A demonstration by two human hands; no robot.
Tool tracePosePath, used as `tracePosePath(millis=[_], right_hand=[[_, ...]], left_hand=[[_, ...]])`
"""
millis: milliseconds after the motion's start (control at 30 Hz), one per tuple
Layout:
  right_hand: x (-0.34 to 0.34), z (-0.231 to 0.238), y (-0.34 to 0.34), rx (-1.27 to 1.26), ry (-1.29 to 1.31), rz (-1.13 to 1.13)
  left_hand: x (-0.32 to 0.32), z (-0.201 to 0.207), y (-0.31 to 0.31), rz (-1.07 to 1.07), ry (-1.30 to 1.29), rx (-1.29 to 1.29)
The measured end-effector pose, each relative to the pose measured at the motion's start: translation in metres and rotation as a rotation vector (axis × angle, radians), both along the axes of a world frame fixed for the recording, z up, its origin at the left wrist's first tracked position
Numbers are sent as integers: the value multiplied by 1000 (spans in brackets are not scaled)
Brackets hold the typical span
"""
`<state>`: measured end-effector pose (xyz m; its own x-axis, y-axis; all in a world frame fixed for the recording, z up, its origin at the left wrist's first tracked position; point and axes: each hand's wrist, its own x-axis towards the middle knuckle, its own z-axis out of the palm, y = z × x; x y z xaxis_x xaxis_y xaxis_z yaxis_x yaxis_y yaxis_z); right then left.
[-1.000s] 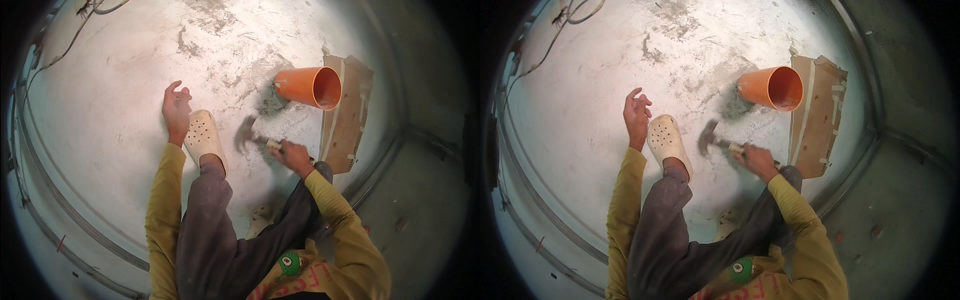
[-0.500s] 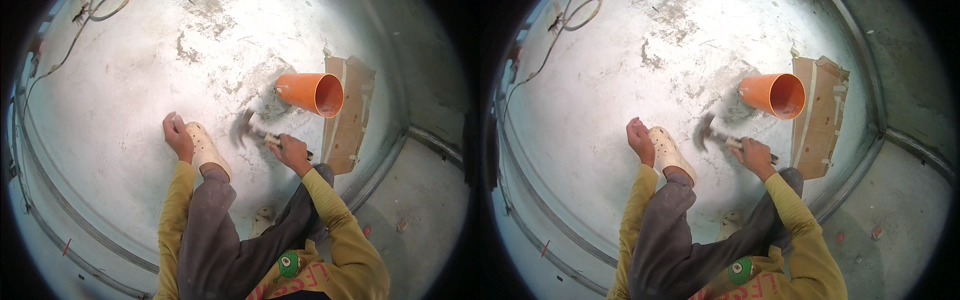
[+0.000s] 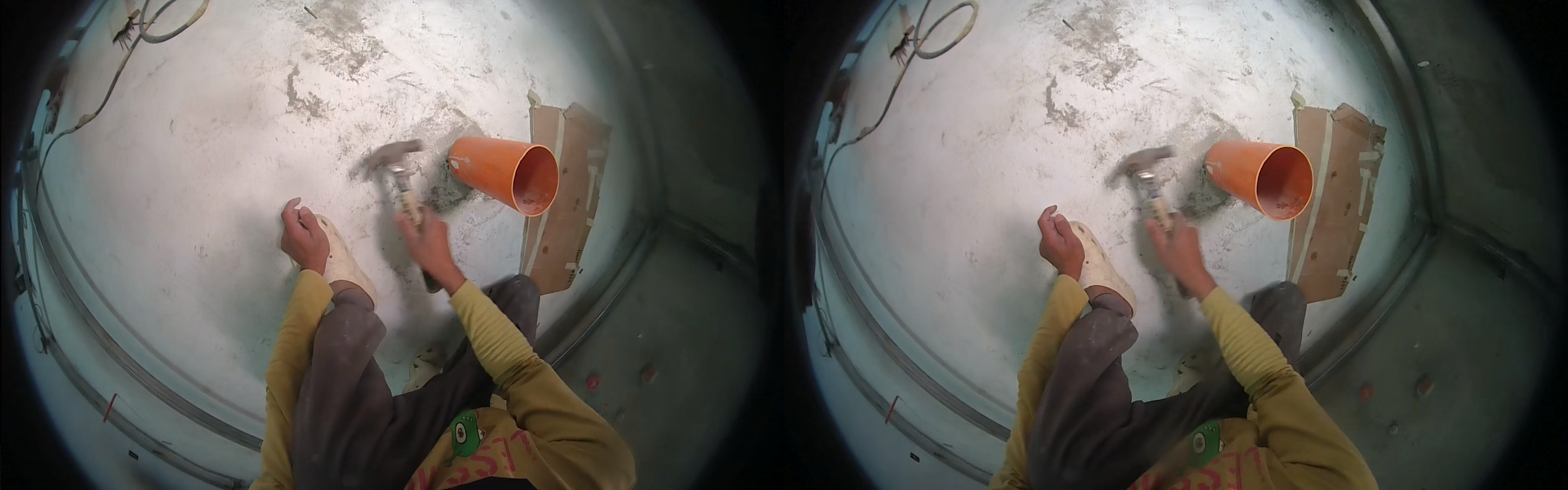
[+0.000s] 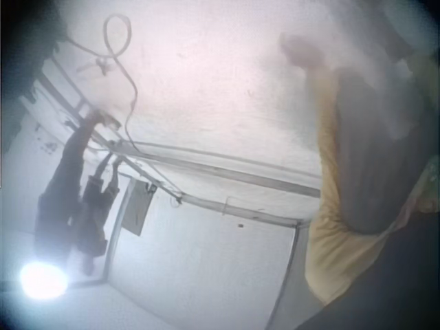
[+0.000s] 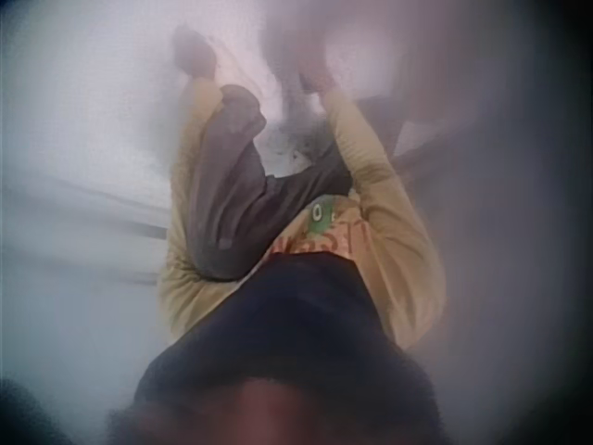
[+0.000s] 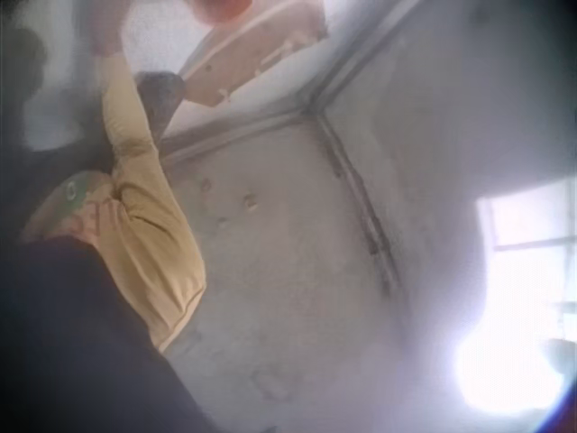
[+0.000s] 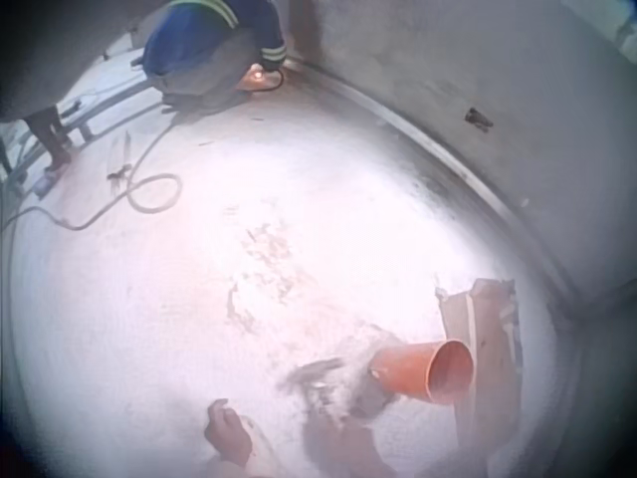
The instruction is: The person walks through a construction site, then sits on the floor to hammer a plastic cup and scrape debris. They later stand and use a power sander on the floor while another worker welds nearby.
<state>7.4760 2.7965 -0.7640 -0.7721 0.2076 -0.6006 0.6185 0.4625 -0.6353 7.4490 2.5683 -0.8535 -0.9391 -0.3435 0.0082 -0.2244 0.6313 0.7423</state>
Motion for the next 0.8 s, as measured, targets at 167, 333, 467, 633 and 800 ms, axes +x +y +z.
tracePosePath(millis=[167, 333, 467, 633, 800], right_hand=[[0, -5, -19, 78, 247, 210], [3, -4, -20, 53, -53, -36], [2, 8, -20, 108, 106, 300], [12, 1, 8, 129, 51, -188], [35, 3, 21, 66, 170, 236]], left_hand=[[1, -3, 1, 5, 15, -31], [3, -7, -1, 9, -15, 9], [3, -8, -2, 33, 23, 64], [5, -8, -2, 81, 39, 142], [3, -8, -2, 80, 39, 130]])
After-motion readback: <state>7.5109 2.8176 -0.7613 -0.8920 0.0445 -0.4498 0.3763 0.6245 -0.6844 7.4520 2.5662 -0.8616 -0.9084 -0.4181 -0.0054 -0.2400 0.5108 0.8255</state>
